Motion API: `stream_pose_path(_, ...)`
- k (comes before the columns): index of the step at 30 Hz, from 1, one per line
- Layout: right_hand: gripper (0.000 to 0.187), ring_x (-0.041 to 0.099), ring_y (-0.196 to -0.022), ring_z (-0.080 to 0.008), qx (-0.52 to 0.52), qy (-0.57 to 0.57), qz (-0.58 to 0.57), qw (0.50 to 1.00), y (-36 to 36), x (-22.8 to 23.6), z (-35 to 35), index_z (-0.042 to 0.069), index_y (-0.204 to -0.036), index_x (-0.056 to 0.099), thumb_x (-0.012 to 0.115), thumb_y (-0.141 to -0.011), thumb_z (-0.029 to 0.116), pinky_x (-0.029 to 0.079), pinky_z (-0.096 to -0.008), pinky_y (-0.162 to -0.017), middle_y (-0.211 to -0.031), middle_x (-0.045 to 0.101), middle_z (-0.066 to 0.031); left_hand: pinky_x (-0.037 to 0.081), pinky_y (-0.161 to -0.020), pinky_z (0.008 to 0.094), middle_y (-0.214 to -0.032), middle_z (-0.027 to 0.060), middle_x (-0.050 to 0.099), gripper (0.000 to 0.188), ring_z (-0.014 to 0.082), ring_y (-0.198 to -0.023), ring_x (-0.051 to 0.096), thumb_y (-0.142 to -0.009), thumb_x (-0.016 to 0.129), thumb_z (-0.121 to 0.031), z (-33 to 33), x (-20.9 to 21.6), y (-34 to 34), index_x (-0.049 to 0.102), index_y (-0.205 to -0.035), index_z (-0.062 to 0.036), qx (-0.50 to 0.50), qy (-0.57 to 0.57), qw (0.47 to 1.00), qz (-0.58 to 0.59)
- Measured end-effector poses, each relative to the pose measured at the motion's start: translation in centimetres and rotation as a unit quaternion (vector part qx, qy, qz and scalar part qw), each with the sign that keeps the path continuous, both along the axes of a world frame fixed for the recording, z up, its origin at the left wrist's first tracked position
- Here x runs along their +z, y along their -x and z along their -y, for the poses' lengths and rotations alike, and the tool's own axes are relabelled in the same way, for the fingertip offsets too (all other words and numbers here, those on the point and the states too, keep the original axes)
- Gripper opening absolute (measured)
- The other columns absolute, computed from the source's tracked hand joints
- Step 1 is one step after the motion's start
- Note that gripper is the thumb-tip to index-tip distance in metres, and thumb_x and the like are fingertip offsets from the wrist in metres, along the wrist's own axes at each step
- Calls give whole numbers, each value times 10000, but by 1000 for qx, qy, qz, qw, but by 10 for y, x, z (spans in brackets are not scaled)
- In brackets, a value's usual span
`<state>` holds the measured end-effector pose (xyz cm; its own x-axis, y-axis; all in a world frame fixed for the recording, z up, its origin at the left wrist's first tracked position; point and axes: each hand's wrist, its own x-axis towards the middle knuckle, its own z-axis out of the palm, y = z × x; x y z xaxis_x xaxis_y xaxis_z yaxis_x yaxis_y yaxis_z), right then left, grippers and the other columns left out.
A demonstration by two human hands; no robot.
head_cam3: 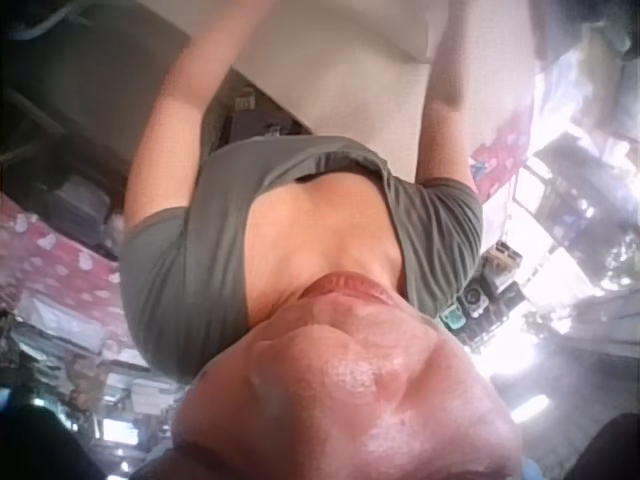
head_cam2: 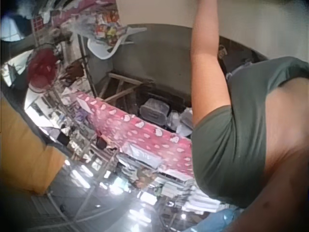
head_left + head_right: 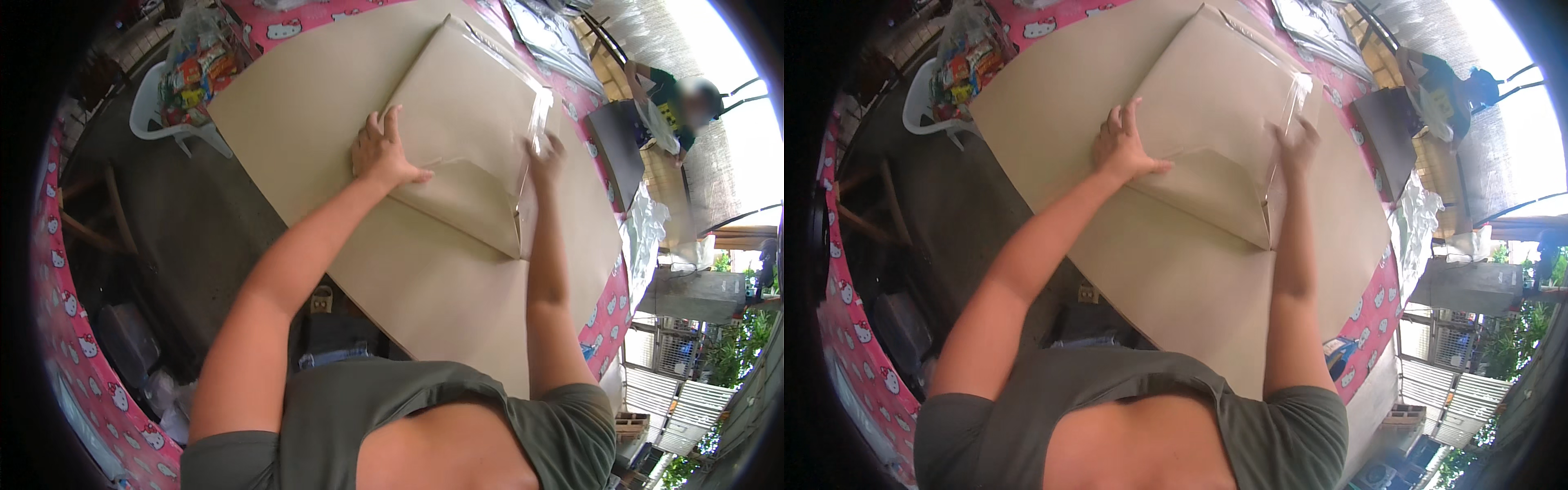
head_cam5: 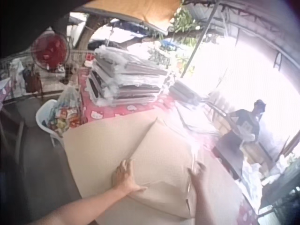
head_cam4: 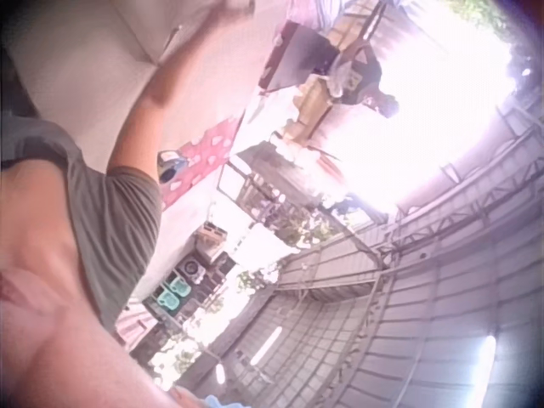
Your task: The person wraps black panels in brown paper, secures the paper with tape, and moves the finished packages to a stack.
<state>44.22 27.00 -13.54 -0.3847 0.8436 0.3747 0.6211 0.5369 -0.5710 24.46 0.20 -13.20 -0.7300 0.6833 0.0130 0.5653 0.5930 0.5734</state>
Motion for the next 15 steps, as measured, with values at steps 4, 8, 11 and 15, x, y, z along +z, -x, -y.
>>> stream_pose_path(4, 550, 527, -1030, -202, 230, 373, -478, 761, -201, -78, -15, -28, -1198, 415, 448, -918, 445, 467, -310, -836, -1126, 518, -143, 342, -991, 424, -1345, 168, 296, 1165, 330, -1225, 356, -473, 831, -470, -23, 24, -10, 151, -1382, -208, -62, 71, 992, 88)
stream_pose_path(8, 724, 298, -1285, -254, 80, 432, -511, 738, -56, -10, 138, -17, -1380, 172, 361, -922, 511, 272, -370, -1061, -1414, 260, -137, 339, -1010, 414, -1377, 197, 310, 1254, 332, -1267, 329, -452, 862, -393, -9, 15, 59, 102, -1423, -167, -9, 159, 987, 25)
stream_pose_path(11, 693, 266, -1312, -272, -37, 475, -479, 737, -44, -31, 193, 6, -1412, 111, 398, -939, 423, 205, -379, -1086, -1457, 204, -130, 347, -1016, 391, -1365, 197, 359, 1241, 296, -1263, 357, -403, 885, -206, -31, 2, 152, 173, -1418, -133, -164, 37, 976, 137)
stream_pose_path(15, 788, 269, -1322, -265, -195, -1, 148, 970, -192, -11, 206, -21, -1366, 274, 628, -814, 417, 249, -417, -1059, -1405, 279, -227, 331, -1031, 347, -1346, 185, 395, 1209, 302, -1247, 379, -386, 882, -161, -10, -1, 169, 231, -1403, -91, -86, 31, 994, 64)
